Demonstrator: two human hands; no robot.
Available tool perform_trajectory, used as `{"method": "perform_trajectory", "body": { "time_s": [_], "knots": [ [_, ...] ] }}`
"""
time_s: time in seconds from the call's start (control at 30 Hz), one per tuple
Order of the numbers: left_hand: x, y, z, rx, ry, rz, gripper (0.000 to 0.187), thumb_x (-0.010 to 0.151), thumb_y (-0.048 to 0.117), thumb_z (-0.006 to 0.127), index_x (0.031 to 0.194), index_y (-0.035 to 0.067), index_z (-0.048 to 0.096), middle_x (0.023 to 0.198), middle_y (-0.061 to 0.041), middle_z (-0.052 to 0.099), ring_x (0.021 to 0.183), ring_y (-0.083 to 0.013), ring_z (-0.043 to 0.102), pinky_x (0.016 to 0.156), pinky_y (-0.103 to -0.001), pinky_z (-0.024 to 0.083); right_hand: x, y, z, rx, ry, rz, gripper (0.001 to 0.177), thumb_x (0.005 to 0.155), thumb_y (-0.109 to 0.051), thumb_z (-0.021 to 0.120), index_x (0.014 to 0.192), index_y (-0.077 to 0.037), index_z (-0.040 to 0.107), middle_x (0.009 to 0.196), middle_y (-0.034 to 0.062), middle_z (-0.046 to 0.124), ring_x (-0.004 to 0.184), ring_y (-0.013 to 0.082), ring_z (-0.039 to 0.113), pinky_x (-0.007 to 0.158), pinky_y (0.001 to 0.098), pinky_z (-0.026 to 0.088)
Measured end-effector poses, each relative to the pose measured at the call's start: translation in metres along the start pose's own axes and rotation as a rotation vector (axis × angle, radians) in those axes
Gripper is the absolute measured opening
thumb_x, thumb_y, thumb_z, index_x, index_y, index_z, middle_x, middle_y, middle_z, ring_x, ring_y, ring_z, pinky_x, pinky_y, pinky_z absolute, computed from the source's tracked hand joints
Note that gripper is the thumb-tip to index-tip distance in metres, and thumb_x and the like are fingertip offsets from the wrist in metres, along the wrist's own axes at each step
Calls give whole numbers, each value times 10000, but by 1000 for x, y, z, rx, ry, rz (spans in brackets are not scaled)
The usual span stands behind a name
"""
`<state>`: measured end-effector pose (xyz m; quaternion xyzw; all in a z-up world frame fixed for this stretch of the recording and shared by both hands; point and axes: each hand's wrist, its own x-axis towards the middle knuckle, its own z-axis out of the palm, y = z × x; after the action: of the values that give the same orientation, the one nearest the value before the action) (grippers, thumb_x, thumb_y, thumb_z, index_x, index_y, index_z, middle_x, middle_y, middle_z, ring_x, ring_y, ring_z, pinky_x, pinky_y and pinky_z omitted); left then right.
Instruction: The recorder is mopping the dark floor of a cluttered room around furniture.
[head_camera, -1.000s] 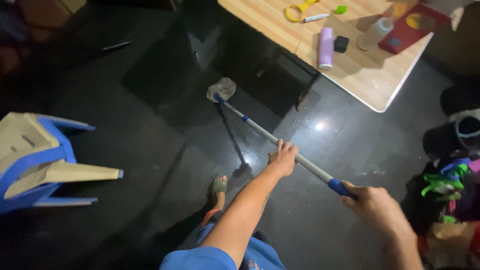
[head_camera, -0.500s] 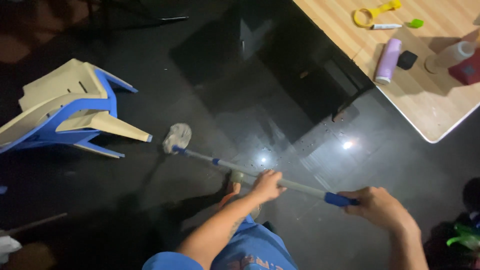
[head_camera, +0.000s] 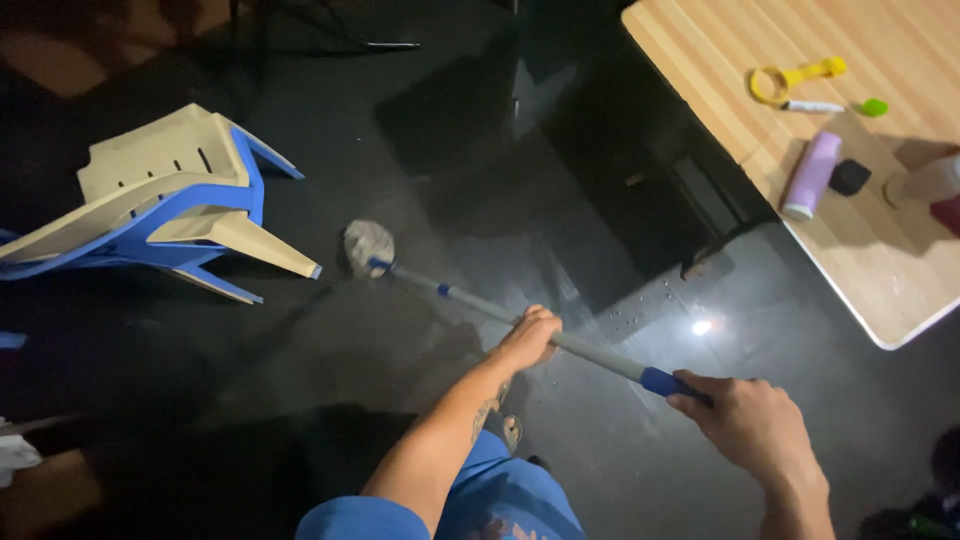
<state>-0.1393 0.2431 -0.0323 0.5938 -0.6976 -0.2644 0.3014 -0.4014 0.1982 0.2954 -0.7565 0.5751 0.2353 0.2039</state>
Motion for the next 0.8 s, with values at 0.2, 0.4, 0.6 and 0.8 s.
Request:
{"method": "perform_trajectory", "body": {
  "time_s": [0.2, 0.4, 0.6, 0.8],
  "knots": [
    [26, -37, -46, 44, 158, -18, 180, 687, -10, 745, 806, 84, 648, 926, -137, 660, 1032, -381, 598, 904, -451, 493, 38, -47, -6, -54, -60, -64, 413, 938, -524, 618, 1322, -383, 674, 850, 24, 794, 744, 213, 767, 733, 358, 644],
    [-7, -108, -74, 123, 208, -165, 220, 680, -31, 729, 841, 94, 647, 976, -143, 638, 1079, -379, 577, 925, -449, 484, 73, -105, 2, -14, -31, -285, 393, 880, -461, 693, 1264, -374, 701, 877, 62, 775, 830, 277, 751, 765, 425, 601],
    [-25, -156, -71, 219, 84, -278, 236, 659, 2, 757, 863, 87, 674, 1005, -163, 638, 1094, -404, 559, 958, -470, 462, 114, -110, 42, 119, 16, -435, 430, 862, -446, 710, 1270, -311, 698, 909, 110, 761, 872, 324, 739, 784, 459, 587],
    [45, -112, -31, 168, 122, -83, 240, 612, 27, 739, 830, 109, 678, 951, -139, 658, 1054, -410, 584, 916, -487, 470, 113, -53, -6, 113, -120, -139, 417, 918, -484, 634, 1317, -371, 677, 1000, 64, 768, 935, 258, 761, 850, 411, 605]
  ]
}}
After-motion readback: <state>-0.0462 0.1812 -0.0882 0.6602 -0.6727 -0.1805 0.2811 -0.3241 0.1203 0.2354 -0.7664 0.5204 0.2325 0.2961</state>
